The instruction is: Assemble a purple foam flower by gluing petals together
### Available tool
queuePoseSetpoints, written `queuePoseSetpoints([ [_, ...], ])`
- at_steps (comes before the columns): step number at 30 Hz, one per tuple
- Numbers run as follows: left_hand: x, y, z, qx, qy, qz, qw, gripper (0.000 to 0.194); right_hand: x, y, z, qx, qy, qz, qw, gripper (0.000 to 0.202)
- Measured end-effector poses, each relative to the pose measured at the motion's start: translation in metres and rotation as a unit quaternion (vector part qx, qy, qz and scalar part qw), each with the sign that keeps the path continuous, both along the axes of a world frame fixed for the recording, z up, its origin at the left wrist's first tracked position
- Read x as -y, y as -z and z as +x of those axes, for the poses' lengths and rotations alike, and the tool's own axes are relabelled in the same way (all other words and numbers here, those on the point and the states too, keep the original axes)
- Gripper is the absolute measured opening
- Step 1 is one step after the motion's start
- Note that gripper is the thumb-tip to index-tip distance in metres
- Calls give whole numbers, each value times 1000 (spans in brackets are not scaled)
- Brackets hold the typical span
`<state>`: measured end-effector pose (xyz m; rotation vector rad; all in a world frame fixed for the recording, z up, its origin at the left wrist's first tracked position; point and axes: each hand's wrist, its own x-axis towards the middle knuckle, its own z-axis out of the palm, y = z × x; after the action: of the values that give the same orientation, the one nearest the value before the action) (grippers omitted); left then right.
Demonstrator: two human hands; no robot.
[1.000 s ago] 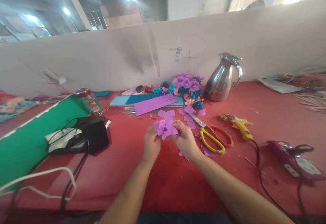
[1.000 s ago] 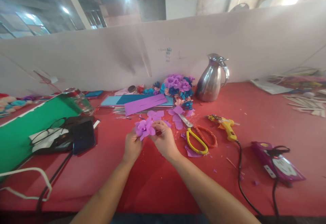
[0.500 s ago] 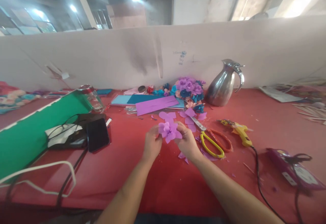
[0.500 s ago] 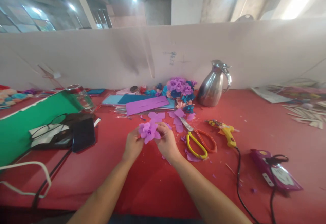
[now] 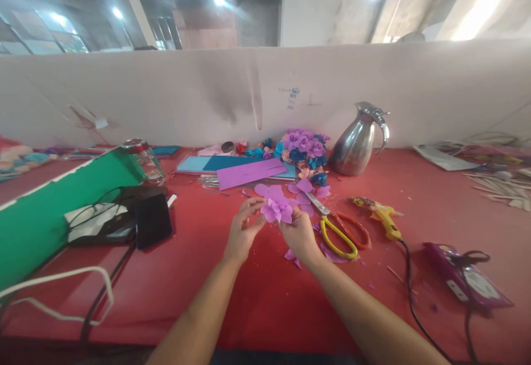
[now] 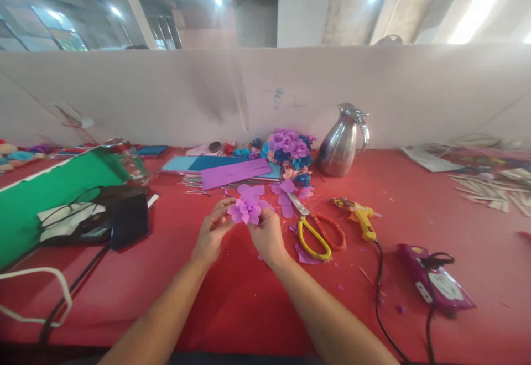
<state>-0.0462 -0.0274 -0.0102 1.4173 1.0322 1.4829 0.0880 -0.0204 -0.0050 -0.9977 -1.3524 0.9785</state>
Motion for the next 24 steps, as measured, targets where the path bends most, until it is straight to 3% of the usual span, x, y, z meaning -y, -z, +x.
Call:
queuePoseSetpoints([
  [5, 0, -3, 1, 86, 46, -58, 994, 15, -5, 11, 1, 55, -4, 8, 998, 12],
  [9, 1, -5, 3, 89, 54, -64, 993, 14, -8, 16, 4, 115, 6, 27, 993, 8],
  [16, -1, 2, 8, 114, 13, -69, 991, 13, -1, 10, 4, 202, 93, 67, 973, 15],
  [24, -1, 9, 15, 135, -23, -44, 990, 13, 3, 7, 3, 219, 120, 113, 962, 18],
])
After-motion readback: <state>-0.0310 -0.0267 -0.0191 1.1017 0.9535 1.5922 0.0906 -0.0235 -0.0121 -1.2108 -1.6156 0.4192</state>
